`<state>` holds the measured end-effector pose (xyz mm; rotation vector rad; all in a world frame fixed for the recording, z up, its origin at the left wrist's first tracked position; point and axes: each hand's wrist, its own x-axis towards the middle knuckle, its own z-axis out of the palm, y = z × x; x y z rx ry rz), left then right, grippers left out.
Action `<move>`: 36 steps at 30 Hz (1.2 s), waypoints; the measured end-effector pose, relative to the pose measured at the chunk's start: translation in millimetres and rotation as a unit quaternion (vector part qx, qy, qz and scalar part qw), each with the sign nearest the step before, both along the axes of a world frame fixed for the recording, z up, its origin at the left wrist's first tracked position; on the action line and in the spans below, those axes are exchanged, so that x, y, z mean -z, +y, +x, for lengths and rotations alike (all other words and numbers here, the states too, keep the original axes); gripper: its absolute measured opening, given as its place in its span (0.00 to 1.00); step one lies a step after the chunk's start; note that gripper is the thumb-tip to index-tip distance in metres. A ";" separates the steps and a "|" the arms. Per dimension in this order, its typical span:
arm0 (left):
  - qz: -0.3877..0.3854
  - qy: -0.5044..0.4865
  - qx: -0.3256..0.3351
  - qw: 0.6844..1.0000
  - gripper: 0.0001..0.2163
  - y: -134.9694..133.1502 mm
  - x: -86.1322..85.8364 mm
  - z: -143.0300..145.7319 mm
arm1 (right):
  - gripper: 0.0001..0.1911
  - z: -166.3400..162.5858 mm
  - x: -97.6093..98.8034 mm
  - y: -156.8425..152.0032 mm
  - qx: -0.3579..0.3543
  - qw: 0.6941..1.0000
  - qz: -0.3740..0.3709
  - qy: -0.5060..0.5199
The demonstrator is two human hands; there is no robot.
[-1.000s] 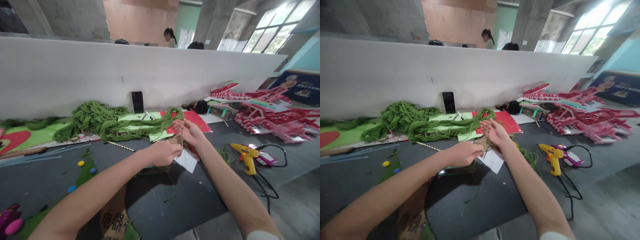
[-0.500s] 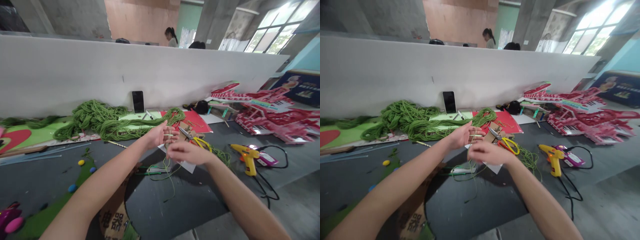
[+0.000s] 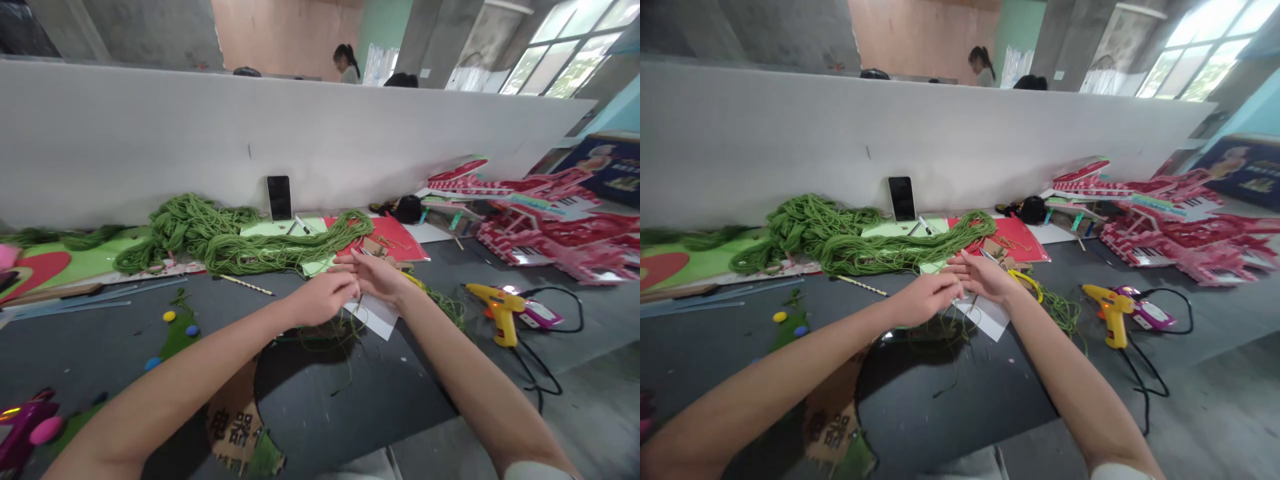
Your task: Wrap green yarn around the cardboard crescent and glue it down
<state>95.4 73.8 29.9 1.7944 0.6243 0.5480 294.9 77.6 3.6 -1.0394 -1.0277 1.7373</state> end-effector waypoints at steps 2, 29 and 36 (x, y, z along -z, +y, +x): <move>0.152 0.126 0.091 0.976 0.08 -11.4 1.1 -1.0 | 0.19 -4.5 -4.0 5.9 0.010 0.996 -0.039 0.078; 0.218 0.219 0.112 0.944 0.09 -16.4 20.6 -39.7 | 0.16 -75.0 15.0 36.1 -0.025 0.999 -0.017 0.017; 0.217 0.137 -0.216 0.942 0.13 46.5 31.5 -74.8 | 0.22 -66.7 19.1 29.5 -0.033 0.999 0.007 0.004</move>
